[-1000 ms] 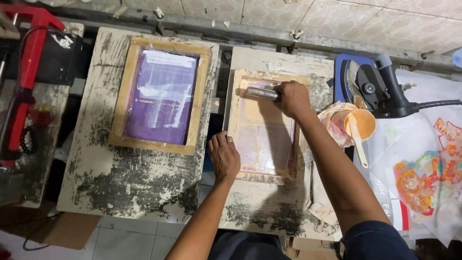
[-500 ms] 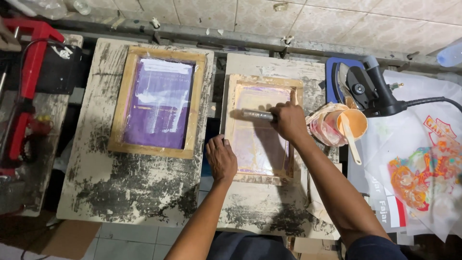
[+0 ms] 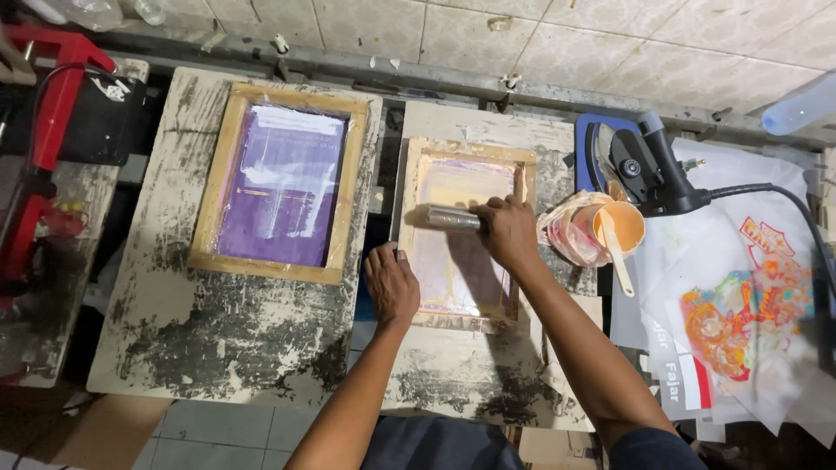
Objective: The person uses a squeegee to spread orange ink across a screen printing frame. They repeatedly scoop more ink from a container with a wooden stick and apply it to the squeegee, then pull the squeegee across the screen to distribute the ink evenly.
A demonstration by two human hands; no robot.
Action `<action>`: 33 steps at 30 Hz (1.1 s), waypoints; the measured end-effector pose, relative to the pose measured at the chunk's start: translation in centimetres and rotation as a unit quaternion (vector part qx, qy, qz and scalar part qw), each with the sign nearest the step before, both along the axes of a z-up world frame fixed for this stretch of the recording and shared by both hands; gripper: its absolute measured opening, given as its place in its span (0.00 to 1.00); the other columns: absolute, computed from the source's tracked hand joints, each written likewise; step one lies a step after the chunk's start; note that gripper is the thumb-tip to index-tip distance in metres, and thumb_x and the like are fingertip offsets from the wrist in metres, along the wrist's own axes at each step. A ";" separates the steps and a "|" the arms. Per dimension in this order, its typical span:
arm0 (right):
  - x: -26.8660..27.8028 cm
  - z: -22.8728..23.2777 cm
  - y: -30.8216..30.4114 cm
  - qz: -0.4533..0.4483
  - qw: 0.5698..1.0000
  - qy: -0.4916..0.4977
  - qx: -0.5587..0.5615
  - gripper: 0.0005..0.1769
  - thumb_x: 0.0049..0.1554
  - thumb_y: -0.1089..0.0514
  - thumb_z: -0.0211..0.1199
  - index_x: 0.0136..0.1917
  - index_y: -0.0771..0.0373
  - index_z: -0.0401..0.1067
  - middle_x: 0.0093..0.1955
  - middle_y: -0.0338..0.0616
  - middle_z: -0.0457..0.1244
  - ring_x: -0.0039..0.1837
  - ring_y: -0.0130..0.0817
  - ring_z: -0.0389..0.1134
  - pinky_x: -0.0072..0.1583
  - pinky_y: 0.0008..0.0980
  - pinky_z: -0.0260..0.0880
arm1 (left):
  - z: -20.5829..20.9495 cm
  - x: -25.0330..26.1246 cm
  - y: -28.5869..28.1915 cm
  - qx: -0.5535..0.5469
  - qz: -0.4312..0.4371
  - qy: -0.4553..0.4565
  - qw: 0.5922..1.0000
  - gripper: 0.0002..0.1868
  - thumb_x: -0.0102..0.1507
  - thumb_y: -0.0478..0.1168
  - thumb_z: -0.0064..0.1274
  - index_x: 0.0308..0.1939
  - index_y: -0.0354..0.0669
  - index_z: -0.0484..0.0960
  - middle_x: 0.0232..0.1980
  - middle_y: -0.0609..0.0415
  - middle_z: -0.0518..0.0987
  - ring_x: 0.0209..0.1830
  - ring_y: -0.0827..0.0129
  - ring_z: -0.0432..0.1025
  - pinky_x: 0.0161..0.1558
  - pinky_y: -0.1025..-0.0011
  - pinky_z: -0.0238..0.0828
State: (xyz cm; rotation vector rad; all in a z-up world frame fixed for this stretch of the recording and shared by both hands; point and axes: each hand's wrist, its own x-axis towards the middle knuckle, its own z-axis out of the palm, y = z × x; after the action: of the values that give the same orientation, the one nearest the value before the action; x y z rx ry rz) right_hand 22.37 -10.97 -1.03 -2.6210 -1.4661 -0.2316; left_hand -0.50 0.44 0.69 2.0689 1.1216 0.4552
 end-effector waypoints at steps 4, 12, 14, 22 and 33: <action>5.8 -1.4 3.9 -0.014 1.000 -0.016 -0.016 0.09 0.41 0.51 0.74 0.38 0.42 0.79 0.37 0.31 0.69 0.45 0.41 0.72 0.47 0.42 0.72 | 0.8 0.0 0.1 -0.018 -0.002 -0.009 1.000 0.16 0.76 0.44 0.28 0.59 0.42 0.70 0.51 0.43 0.69 0.54 0.46 0.67 0.56 0.49 0.66; 2.8 -0.8 1.2 0.039 0.997 0.039 -0.046 0.09 0.39 0.54 0.75 0.33 0.50 0.76 0.33 0.37 0.68 0.42 0.43 0.73 0.46 0.43 0.74 | 0.9 -0.3 0.0 -0.027 0.000 0.016 1.000 0.17 0.76 0.46 0.28 0.60 0.44 0.69 0.53 0.44 0.69 0.56 0.47 0.67 0.56 0.49 0.66; 0.4 0.7 -0.5 0.042 0.995 0.068 -0.062 0.09 0.40 0.55 0.74 0.34 0.52 0.77 0.34 0.39 0.69 0.43 0.44 0.73 0.47 0.44 0.74 | 1.4 0.2 0.3 -0.039 -0.007 0.003 0.999 0.18 0.77 0.45 0.25 0.61 0.43 0.69 0.53 0.43 0.68 0.56 0.48 0.67 0.57 0.50 0.66; 2.1 0.8 1.1 0.035 0.998 0.036 -0.029 0.07 0.43 0.51 0.71 0.37 0.48 0.77 0.36 0.35 0.69 0.45 0.43 0.72 0.49 0.43 0.74 | 0.9 0.5 0.5 -0.030 -0.004 0.002 1.000 0.17 0.77 0.45 0.26 0.60 0.42 0.69 0.52 0.42 0.69 0.55 0.46 0.67 0.57 0.48 0.65; -3.2 0.0 -1.2 0.015 0.998 -0.010 0.060 0.08 0.50 0.56 0.65 0.44 0.43 0.78 0.40 0.35 0.68 0.47 0.41 0.69 0.52 0.39 0.68 | 0.7 0.0 0.4 -0.034 0.002 0.007 0.999 0.17 0.76 0.46 0.28 0.59 0.44 0.70 0.52 0.44 0.70 0.55 0.48 0.67 0.57 0.49 0.65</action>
State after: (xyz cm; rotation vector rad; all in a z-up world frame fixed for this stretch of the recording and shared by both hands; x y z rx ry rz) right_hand 19.21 -12.13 -0.99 -2.5084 -1.4476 -0.3319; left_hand -0.50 0.83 1.41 2.0144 1.1348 0.3991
